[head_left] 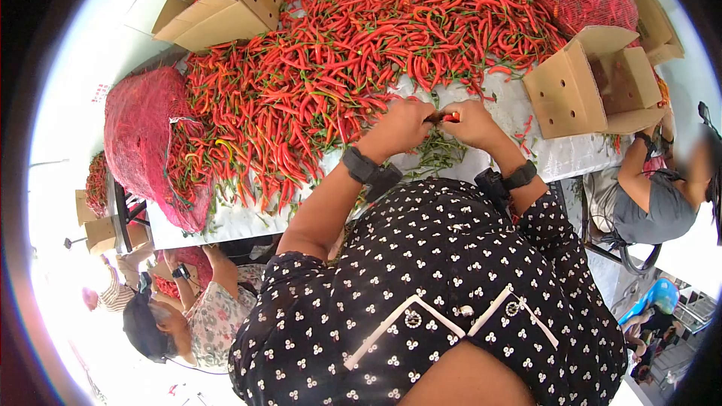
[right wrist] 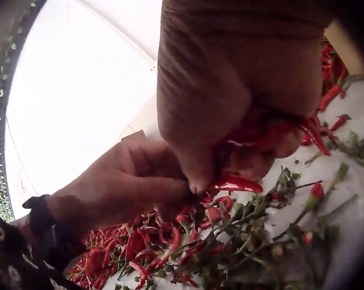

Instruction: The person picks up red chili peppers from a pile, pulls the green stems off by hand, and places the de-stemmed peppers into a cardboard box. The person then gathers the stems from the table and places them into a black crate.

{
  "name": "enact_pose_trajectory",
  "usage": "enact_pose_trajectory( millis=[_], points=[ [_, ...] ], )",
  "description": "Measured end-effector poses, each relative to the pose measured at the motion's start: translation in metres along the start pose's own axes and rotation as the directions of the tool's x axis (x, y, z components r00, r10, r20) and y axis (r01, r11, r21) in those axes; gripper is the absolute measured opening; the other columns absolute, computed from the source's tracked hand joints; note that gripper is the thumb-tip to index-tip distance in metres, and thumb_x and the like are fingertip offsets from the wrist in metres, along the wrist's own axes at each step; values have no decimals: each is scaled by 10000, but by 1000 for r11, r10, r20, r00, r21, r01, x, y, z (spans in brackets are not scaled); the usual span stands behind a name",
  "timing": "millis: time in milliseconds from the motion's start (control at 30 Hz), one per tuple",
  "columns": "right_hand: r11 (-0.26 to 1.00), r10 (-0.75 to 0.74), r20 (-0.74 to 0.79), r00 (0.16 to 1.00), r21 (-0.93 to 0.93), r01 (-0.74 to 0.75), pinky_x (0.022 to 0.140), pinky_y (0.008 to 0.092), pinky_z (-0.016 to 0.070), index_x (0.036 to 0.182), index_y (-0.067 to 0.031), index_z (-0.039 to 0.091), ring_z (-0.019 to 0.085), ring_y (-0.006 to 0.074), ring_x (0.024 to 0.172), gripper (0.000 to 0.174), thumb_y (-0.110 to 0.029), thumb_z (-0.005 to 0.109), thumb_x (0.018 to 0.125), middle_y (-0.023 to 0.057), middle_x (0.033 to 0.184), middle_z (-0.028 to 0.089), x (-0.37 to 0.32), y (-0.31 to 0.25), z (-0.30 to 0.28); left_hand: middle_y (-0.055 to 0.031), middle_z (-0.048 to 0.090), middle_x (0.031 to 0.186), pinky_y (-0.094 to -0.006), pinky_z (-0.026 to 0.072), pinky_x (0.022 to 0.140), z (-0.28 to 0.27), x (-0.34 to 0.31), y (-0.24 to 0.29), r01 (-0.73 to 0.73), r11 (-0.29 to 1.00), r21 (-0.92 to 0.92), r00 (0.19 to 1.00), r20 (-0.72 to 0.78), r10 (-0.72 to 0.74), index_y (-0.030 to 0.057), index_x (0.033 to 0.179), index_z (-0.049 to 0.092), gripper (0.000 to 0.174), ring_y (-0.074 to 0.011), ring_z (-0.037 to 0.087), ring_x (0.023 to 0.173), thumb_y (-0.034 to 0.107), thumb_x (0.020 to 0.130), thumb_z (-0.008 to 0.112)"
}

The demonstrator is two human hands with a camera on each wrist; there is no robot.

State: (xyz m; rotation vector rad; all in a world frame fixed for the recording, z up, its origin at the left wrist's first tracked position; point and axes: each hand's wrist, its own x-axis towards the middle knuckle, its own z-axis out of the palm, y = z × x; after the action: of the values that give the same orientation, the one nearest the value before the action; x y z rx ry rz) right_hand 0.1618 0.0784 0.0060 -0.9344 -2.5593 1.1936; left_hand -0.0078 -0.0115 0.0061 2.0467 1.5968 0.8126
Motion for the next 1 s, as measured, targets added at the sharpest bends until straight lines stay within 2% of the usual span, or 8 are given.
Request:
enact_pose_trajectory(
  millis=[233,367,433,533,600,667,767,1000],
  points=[
    [999,-32,-63,997,16,33,565,384,445,726,-23,624,553,299,556,227,-248,625,691,176,642,577,-2,-6,3,-199,575,693,-466,447,615,8,0,3,27,1000,-8,992,-126,-28,14,776,576,93,-383,562,640,82,728,536],
    [970,178,-13,984,172,-174,494,331,420,661,-19,602,530,195,493,230,-229,582,750,107,565,568,0,-6,4,-184,582,703,-404,458,618,8,2,-2,171,982,76,966,-209,-152,-3,784,603,123,-371,571,664,102,744,555],
    [922,253,47,966,291,-256,469,305,408,664,-25,601,517,157,476,227,-221,563,774,71,538,556,-1,-4,0,-182,609,735,-373,474,621,0,-3,-7,243,961,-135,945,-190,-266,-6,803,614,145,-344,591,673,115,737,570],
    [783,314,96,945,537,-315,446,264,391,729,-36,596,511,118,501,201,-197,517,818,28,583,547,-4,5,-6,-160,607,763,-389,471,645,-18,-12,-12,255,931,-260,965,5,-262,12,732,617,147,-327,585,708,154,745,582],
    [361,252,175,952,896,-260,475,263,420,811,-16,590,535,136,548,190,-181,499,837,57,661,570,-8,18,-10,-149,606,778,-397,470,656,-24,-16,-17,269,909,-319,963,101,-250,21,697,619,164,-318,581,725,173,749,588],
    [303,256,174,951,920,-250,493,259,428,815,-15,585,542,139,565,185,-175,495,844,65,685,575,-8,23,-5,-136,615,816,-380,480,659,-22,-15,-30,250,968,24,956,-168,-242,63,836,647,146,-298,597,755,154,746,578],
    [248,251,164,954,942,-227,543,254,439,832,-8,568,541,140,611,174,-166,501,860,69,728,570,-6,18,0,-123,579,883,-417,476,676,-10,-9,-44,245,954,172,952,-227,-203,71,852,625,134,-311,582,788,131,738,586],
    [373,266,175,948,888,-268,551,245,424,872,-9,557,518,118,613,114,-117,580,844,46,734,544,-6,21,0,-120,580,888,-423,479,671,2,2,-47,323,845,427,946,-121,-301,65,869,613,160,-325,586,777,112,717,594]
  ],
)
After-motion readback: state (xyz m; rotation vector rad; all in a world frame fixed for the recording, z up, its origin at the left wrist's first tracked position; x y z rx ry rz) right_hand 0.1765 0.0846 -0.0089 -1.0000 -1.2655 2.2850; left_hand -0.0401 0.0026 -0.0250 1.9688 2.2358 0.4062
